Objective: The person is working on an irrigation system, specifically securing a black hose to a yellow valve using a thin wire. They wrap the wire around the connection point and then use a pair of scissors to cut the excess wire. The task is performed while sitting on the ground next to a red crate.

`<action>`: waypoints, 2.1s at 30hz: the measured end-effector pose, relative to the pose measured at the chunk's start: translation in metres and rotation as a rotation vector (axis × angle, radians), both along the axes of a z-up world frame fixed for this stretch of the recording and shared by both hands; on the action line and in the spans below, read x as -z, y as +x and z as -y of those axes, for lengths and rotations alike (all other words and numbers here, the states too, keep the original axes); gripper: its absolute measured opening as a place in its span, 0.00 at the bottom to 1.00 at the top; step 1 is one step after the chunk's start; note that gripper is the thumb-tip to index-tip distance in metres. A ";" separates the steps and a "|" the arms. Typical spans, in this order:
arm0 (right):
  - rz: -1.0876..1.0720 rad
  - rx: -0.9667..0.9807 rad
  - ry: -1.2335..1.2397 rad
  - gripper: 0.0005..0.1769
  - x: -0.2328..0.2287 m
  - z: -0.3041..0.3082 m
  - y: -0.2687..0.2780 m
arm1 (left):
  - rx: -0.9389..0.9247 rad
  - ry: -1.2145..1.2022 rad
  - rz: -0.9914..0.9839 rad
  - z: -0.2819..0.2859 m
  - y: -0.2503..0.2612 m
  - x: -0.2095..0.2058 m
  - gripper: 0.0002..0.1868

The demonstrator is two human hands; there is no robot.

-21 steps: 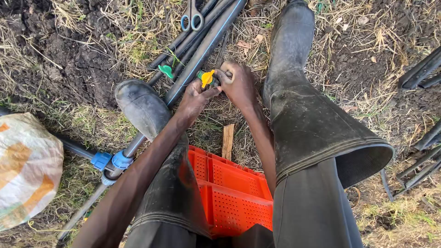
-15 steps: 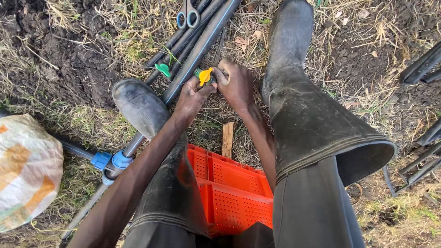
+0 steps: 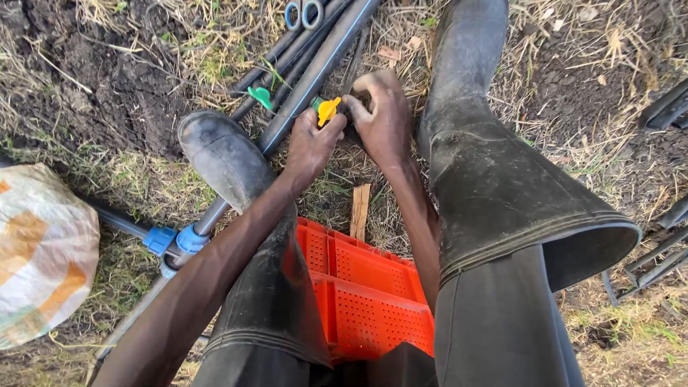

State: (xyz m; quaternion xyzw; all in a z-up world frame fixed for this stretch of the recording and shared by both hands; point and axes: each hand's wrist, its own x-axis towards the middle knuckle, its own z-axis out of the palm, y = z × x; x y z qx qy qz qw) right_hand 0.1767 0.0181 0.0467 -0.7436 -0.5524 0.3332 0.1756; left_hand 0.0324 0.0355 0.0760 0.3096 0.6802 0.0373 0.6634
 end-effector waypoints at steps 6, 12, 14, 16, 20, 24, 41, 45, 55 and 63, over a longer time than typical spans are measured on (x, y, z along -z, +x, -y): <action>0.148 0.126 0.338 0.10 -0.080 -0.007 0.001 | 0.038 0.031 -0.018 0.006 -0.001 0.013 0.18; 0.093 0.118 0.358 0.07 -0.103 0.002 -0.005 | 0.009 0.045 0.010 0.009 0.000 0.022 0.17; 0.066 0.114 0.361 0.06 -0.105 0.004 -0.011 | -0.003 0.046 0.008 0.011 -0.004 0.026 0.16; 0.037 0.107 0.359 0.05 -0.109 0.008 -0.017 | -0.018 0.043 0.004 0.015 -0.008 0.029 0.16; -0.007 0.095 0.390 0.03 -0.116 0.009 -0.019 | -0.050 0.067 0.036 0.016 -0.004 0.034 0.16; -0.058 0.081 0.409 0.03 -0.118 0.013 -0.024 | -0.084 0.080 0.060 0.021 -0.003 0.035 0.16; -0.456 0.154 -0.391 0.26 -0.052 0.006 -0.024 | 0.041 0.218 -0.051 0.019 -0.003 0.024 0.15; -0.407 0.185 -0.486 0.19 -0.055 -0.004 -0.024 | 0.145 0.142 -0.093 0.010 -0.003 0.019 0.17; -0.573 0.211 -0.604 0.20 -0.041 0.006 -0.014 | 0.271 -0.193 0.178 -0.015 -0.035 -0.015 0.47; -0.688 0.150 -0.465 0.21 -0.037 0.009 -0.007 | 0.447 -0.078 0.047 -0.015 -0.036 -0.022 0.12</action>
